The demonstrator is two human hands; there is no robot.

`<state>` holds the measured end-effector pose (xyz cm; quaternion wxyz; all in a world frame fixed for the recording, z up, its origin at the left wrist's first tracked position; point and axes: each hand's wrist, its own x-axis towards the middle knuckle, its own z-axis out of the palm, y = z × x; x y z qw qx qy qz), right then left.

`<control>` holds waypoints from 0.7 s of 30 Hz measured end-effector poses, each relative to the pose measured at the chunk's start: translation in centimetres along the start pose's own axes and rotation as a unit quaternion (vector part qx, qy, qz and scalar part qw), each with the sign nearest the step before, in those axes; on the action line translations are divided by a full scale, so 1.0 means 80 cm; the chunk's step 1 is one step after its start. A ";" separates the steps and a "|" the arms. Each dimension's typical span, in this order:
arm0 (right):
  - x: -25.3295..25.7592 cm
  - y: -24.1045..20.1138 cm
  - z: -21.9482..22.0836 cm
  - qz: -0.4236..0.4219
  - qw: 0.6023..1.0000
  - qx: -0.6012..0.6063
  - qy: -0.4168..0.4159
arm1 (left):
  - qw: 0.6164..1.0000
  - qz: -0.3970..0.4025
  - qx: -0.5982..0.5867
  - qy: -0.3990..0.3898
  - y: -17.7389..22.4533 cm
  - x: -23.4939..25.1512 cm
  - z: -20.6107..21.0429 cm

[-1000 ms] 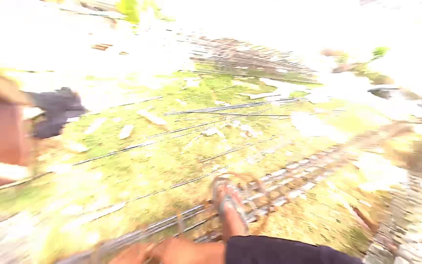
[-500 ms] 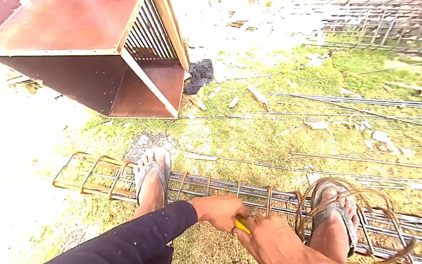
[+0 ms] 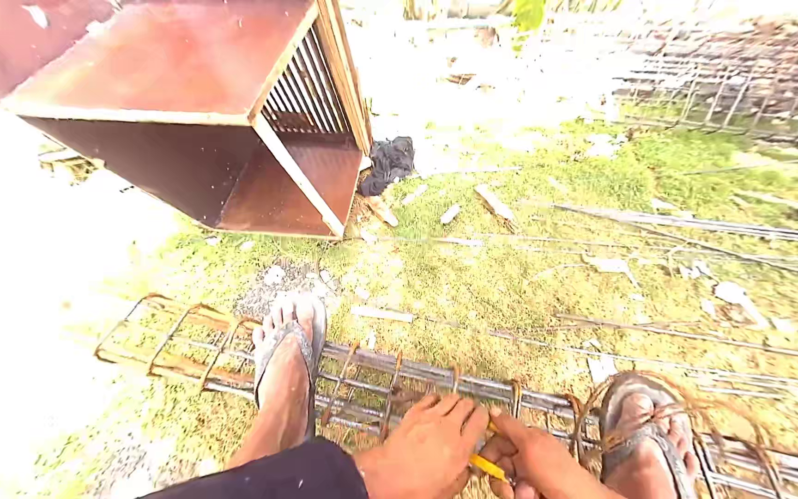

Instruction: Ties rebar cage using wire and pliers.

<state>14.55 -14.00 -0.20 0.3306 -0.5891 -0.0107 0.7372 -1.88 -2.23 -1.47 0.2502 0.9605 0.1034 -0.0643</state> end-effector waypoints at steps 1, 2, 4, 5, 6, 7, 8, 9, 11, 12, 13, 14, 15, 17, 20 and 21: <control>-0.002 0.006 -0.001 0.013 1.000 0.006 -0.004 | 1.000 -0.001 0.007 0.002 0.006 0.004 0.010; -0.004 0.010 -0.002 0.026 1.000 0.005 -0.003 | 1.000 0.002 0.016 0.014 0.010 0.010 0.019; -0.005 0.014 -0.005 0.038 0.999 -0.029 0.021 | 1.000 0.018 0.021 0.007 0.009 0.020 0.026; -0.006 0.016 -0.008 0.018 0.996 -0.075 0.046 | 0.999 0.026 0.016 -0.023 0.007 0.024 0.023; -0.006 0.017 -0.012 -0.027 0.984 -0.156 0.076 | 0.998 0.034 0.010 -0.052 0.004 0.027 0.019; -0.007 0.019 -0.017 -0.093 0.953 -0.271 0.097 | 0.996 0.037 -0.003 -0.087 0.002 0.030 0.013; -0.009 0.019 -0.020 -0.157 0.899 -0.393 0.111 | 0.992 0.043 -0.014 -0.116 -0.002 0.033 0.008; -0.014 0.018 -0.018 -0.199 0.848 -0.477 0.121 | 0.989 0.054 -0.025 -0.133 -0.006 0.035 0.007; -0.026 0.015 -0.004 -0.196 0.789 -0.569 0.121 | 0.983 0.069 -0.043 -0.166 -0.012 0.040 0.002; -0.031 0.015 0.003 -0.175 0.773 -0.598 0.121 | 0.980 0.078 -0.052 -0.177 -0.014 0.043 0.000; -0.035 0.015 0.010 -0.156 0.760 -0.618 0.123 | 0.976 0.086 -0.067 -0.187 -0.015 0.046 -0.004; -0.037 0.014 0.017 -0.137 0.752 -0.634 0.121 | 0.974 0.094 -0.088 -0.189 -0.019 0.047 -0.008; -0.038 0.013 0.023 -0.118 0.745 -0.646 0.119 | 0.970 0.098 -0.106 -0.194 -0.022 0.048 -0.012; -0.039 0.010 0.030 -0.097 0.739 -0.657 0.112 | 0.967 0.102 -0.118 -0.202 -0.022 0.047 -0.018; -0.037 0.001 0.025 -0.111 0.765 -0.628 0.094 | 0.975 0.097 -0.085 -0.180 -0.020 0.041 -0.018; -0.036 -0.002 0.023 -0.116 0.778 -0.612 0.084 | 0.979 0.086 -0.071 -0.173 -0.019 0.038 -0.018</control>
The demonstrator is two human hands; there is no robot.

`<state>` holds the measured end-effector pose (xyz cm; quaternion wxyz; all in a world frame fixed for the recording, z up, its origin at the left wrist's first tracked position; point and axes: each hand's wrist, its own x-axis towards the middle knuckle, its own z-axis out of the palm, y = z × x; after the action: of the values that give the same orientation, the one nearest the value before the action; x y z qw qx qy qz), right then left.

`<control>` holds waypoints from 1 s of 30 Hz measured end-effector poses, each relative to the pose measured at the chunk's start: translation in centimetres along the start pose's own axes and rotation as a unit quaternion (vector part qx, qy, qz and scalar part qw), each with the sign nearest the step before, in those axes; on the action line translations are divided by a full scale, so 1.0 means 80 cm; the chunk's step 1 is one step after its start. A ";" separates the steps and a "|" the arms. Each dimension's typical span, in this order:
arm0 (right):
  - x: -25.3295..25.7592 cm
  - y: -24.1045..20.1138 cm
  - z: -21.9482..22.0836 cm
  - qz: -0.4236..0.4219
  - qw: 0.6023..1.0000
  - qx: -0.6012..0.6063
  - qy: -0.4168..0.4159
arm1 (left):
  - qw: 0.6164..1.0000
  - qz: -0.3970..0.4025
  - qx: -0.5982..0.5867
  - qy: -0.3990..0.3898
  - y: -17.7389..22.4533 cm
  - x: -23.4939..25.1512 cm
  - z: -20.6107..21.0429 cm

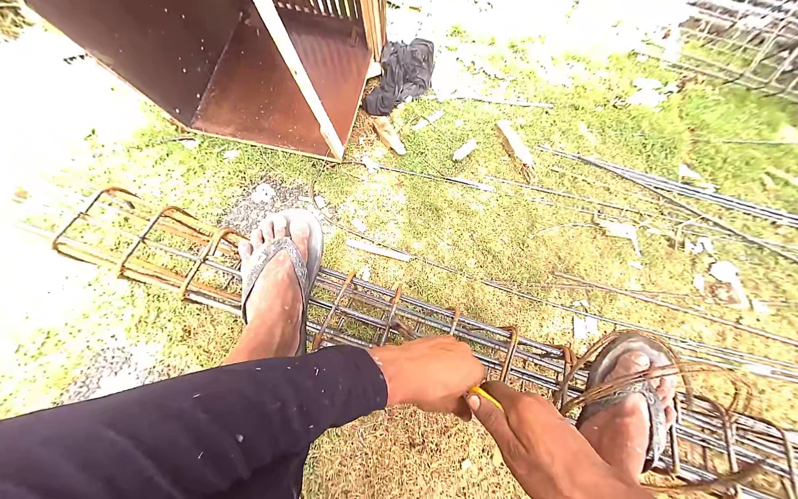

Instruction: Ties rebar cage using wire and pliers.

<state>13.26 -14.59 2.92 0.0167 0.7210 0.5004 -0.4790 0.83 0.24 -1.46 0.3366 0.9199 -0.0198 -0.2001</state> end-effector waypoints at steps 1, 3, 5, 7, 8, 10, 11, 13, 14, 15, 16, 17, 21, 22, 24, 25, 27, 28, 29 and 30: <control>0.002 0.000 -0.003 -0.008 1.000 0.021 -0.001 | 1.000 -0.011 0.007 0.008 0.001 -0.003 0.000; 0.005 -0.001 -0.003 -0.020 0.997 0.072 0.002 | 0.999 -0.031 0.004 0.028 0.006 -0.008 -0.004; 0.005 -0.006 -0.004 -0.016 0.991 0.136 -0.008 | 0.998 -0.042 -0.011 0.052 0.006 -0.014 -0.004; 0.002 -0.015 -0.006 0.000 0.976 0.216 -0.016 | 0.996 -0.050 -0.032 0.071 0.004 -0.020 -0.003; -0.001 -0.021 -0.007 0.016 0.965 0.261 -0.022 | 0.995 -0.048 -0.034 0.084 0.002 -0.023 0.000; -0.006 -0.039 -0.006 0.063 0.934 0.349 -0.033 | 0.991 -0.023 -0.010 0.134 -0.008 -0.031 0.011; -0.008 -0.048 -0.004 0.092 0.915 0.392 -0.040 | 0.986 -0.006 0.012 0.164 -0.014 -0.036 0.020; -0.006 -0.063 -0.002 0.130 0.858 0.494 -0.050 | 0.980 -0.001 0.048 0.194 -0.021 -0.041 0.029; -0.002 -0.066 -0.003 0.129 0.827 0.545 -0.051 | 0.985 -0.020 0.049 0.167 -0.018 -0.042 0.020; 0.002 -0.064 -0.006 0.116 0.799 0.588 -0.054 | 0.991 -0.047 0.042 0.117 -0.011 -0.041 0.004; 0.005 -0.058 -0.010 0.101 0.778 0.617 -0.064 | 0.993 -0.065 0.049 0.083 -0.007 -0.036 -0.007; 0.005 -0.053 -0.013 0.098 0.766 0.630 -0.078 | 0.993 -0.067 0.063 0.075 -0.006 -0.034 -0.008; 0.000 -0.032 -0.007 0.109 0.826 0.539 -0.127 | 0.996 -0.024 0.066 0.045 -0.012 -0.033 -0.001; -0.001 -0.026 -0.002 0.100 0.867 0.477 -0.103 | 0.998 -0.023 0.058 0.018 -0.009 -0.029 -0.004; -0.004 -0.013 0.002 0.047 0.937 0.344 -0.051 | 0.999 -0.018 0.044 -0.004 -0.003 -0.023 -0.007; -0.007 -0.011 -0.001 0.023 0.955 0.295 -0.033 | 0.999 -0.020 0.033 -0.010 0.001 -0.022 -0.006; -0.010 -0.016 -0.009 -0.016 0.975 0.218 -0.034 | 1.000 -0.021 0.010 -0.008 0.003 -0.027 0.002; -0.009 -0.020 -0.010 -0.031 0.982 0.178 -0.047 | 1.000 -0.016 0.012 -0.009 0.002 -0.030 0.008; -0.004 -0.022 -0.006 -0.040 0.987 0.141 -0.063 | 0.999 -0.013 0.030 -0.012 0.000 -0.032 0.015; 0.002 -0.023 0.001 -0.040 0.989 0.115 -0.084 | 0.998 -0.021 0.056 -0.032 -0.001 -0.033 0.020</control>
<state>11.86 -13.60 3.55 -0.0434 0.6548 0.4673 -0.5925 -2.19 -0.19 -1.70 0.2793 0.9308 -0.0224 -0.2346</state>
